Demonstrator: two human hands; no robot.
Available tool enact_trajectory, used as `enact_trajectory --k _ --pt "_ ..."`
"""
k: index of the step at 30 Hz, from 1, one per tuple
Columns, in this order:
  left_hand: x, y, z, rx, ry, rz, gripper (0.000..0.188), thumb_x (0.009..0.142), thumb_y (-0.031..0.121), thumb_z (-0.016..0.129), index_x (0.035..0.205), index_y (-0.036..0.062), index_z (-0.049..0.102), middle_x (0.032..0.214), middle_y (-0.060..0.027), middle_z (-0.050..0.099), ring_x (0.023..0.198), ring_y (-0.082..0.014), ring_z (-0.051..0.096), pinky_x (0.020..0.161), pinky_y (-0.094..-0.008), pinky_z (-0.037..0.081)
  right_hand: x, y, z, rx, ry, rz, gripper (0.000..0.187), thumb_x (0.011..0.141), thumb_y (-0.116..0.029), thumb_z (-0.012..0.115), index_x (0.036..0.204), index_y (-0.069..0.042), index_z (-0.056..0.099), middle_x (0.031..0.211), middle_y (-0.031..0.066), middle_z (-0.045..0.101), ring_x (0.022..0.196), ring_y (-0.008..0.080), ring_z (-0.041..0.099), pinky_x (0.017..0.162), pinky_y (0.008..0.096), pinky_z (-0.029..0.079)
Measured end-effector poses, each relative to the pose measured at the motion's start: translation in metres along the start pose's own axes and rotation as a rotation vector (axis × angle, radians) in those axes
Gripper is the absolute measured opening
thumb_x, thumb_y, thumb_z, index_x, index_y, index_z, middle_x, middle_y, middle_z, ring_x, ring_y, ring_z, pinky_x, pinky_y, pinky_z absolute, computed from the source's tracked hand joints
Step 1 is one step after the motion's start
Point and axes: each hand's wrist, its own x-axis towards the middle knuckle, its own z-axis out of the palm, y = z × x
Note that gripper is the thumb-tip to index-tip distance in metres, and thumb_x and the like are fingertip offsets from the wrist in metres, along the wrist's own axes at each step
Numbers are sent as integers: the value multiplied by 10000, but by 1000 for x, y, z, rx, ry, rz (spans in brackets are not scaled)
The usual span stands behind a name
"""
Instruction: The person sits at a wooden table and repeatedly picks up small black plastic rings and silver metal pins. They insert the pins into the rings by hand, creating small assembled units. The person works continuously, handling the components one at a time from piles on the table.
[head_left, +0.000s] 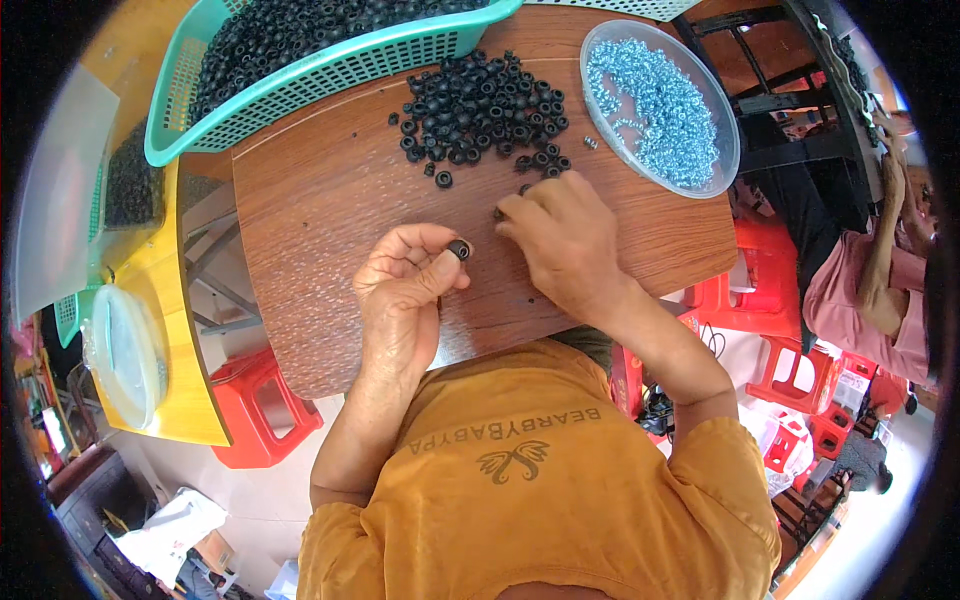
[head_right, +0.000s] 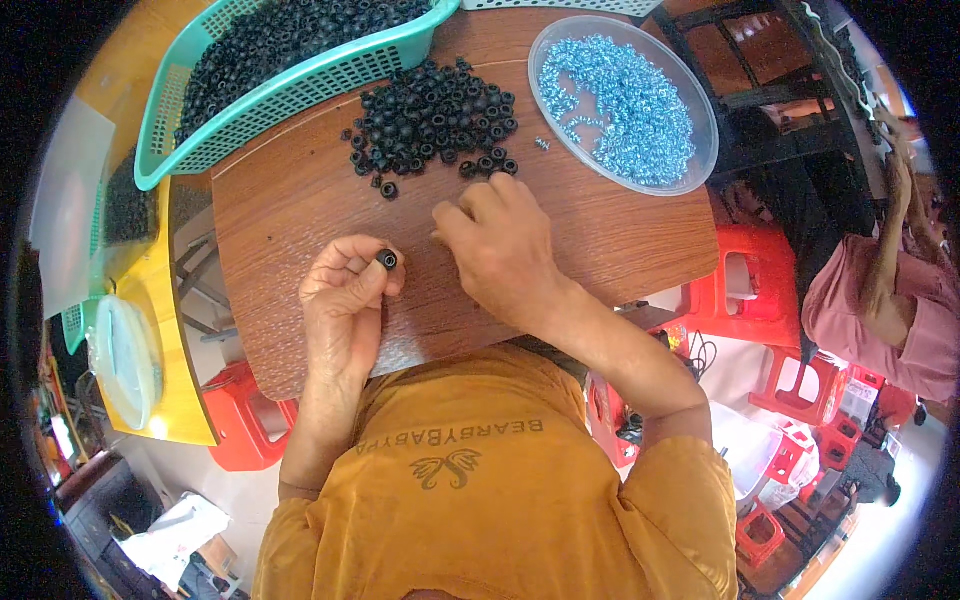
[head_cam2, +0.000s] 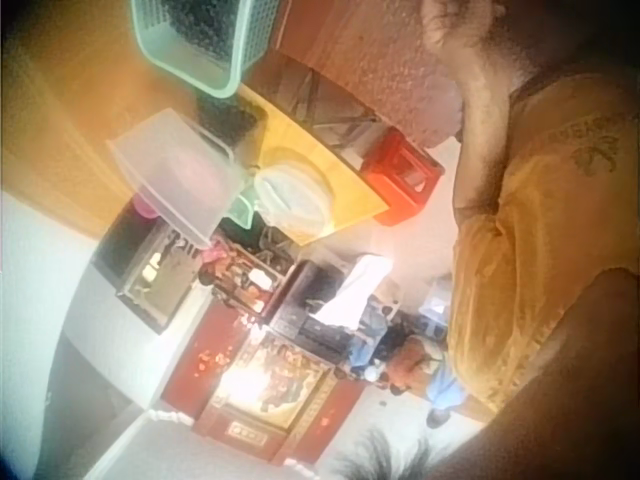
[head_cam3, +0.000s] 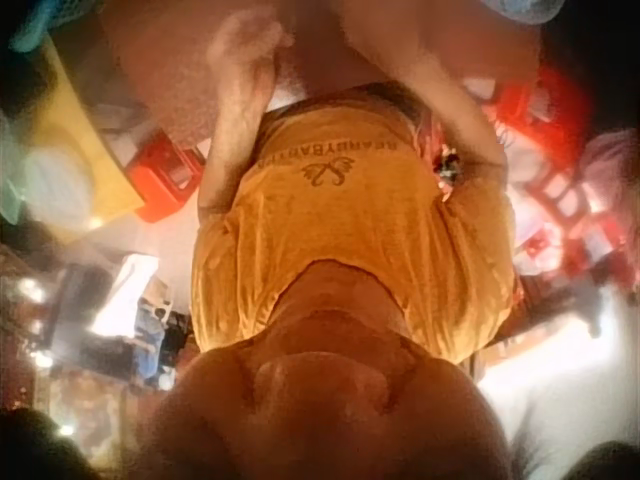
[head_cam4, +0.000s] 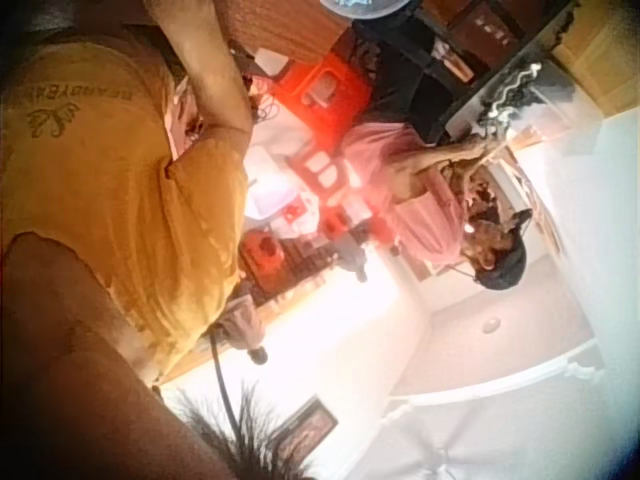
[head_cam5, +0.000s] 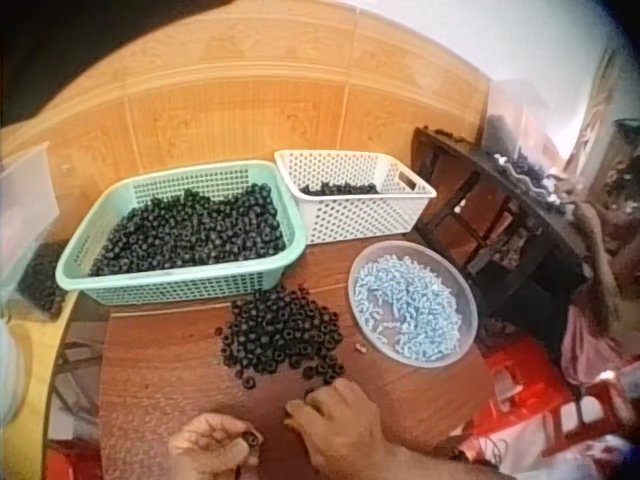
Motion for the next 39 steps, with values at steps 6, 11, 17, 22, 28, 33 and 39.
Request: enact_trajectory --k 6,11,17,22,28,33,39 --pt "0 3 -1 3 -10 -6 165 761 -26 647 915 -26 585 844 -125 632 689 -168 553 634 -253 443 0 1 16 -167 -93 -83 115 613 -47 565 727 -58 560 697 62 448 699 247 457 579 358 369" --pt "-1 4 2 -14 -7 -16 155 771 -32 635 916 -29 582 848 -124 633 694 -170 557 643 -253 449 3 -9 -7 315 -104 243 98 686 -9 614 780 -19 587 755 73 534 724 244 531 616 351 427" --pt "0 1 11 -106 -44 -66 160 785 -47 619 940 -38 580 854 -98 620 715 -155 581 658 -263 496 9 -33 -27 813 -77 595 107 760 -1 642 863 -3 610 777 66 582 732 129 579 624 258 457" --pt "-2 2 16 -137 -35 -80 163 788 -49 617 947 -40 581 861 -87 613 721 -149 584 668 -266 506 8 -37 -23 874 -15 575 92 760 24 626 849 1 615 761 52 583 725 125 560 631 252 449" --pt "-3 -2 19 -135 -26 -75 162 790 -50 616 947 -37 580 879 -86 610 722 -145 579 664 -265 508 8 -31 -23 847 -20 557 82 752 20 627 832 -1 626 765 48 587 734 135 549 651 255 439" --pt "-4 -2 20 -76 -40 -59 179 787 -45 624 960 -37 579 899 -82 604 759 -129 575 664 -259 514 6 -28 -22 832 -23 585 87 742 4 639 827 -12 628 766 52 594 718 147 548 639 267 435" --pt "-4 -2 23 -56 -19 -89 198 801 -31 605 996 -35 573 886 -78 594 754 -150 564 690 -251 475 6 -27 -18 489 50 299 128 707 1 655 825 -32 620 759 81 592 694 244 543 603 321 427"
